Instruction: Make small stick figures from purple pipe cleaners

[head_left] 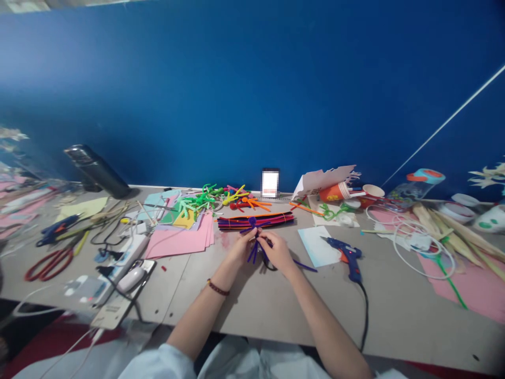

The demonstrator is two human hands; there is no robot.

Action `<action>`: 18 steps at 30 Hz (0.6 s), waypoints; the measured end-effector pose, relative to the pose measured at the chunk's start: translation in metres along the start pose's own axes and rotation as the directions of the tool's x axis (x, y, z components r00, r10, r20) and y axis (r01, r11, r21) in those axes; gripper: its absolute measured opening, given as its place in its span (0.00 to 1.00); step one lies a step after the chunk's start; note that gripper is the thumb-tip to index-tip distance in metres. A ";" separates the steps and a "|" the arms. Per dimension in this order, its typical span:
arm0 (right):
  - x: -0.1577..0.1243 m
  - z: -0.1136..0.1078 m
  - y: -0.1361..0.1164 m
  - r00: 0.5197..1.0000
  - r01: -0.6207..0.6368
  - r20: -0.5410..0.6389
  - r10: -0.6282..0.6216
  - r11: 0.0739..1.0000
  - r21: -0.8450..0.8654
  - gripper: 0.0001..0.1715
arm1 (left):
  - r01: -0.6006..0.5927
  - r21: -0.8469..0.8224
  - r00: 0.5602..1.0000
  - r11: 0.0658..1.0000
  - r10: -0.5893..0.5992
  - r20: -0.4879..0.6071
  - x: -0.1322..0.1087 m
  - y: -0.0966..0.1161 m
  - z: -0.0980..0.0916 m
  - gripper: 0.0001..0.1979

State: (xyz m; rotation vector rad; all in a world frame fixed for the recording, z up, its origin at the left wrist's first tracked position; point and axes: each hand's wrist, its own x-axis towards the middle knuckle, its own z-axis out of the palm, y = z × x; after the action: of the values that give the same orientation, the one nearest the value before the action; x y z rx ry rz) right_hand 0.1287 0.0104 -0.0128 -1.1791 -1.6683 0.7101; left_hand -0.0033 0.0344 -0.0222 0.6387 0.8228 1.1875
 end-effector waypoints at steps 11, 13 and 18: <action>-0.001 0.008 0.001 0.977 -0.208 0.087 0.192 0.951 0.230 0.19 | 0.078 -0.084 0.988 0.993 -0.066 0.139 -0.001 0.002 0.001 0.11; -0.001 0.013 0.004 0.953 -0.297 0.164 0.254 0.888 0.351 0.21 | 0.107 -0.119 0.981 0.987 -0.085 0.177 -0.002 0.004 0.002 0.11; -0.001 0.017 0.005 0.900 -0.436 0.242 0.363 0.743 0.508 0.23 | 0.115 -0.081 0.978 0.990 -0.099 0.182 -0.006 0.006 0.004 0.13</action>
State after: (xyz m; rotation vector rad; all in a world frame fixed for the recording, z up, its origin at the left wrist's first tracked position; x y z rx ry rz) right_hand 0.1155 0.0126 -0.0239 -1.0794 -1.1692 1.4627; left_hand -0.0038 0.0303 -0.0139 0.6085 0.6407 1.0472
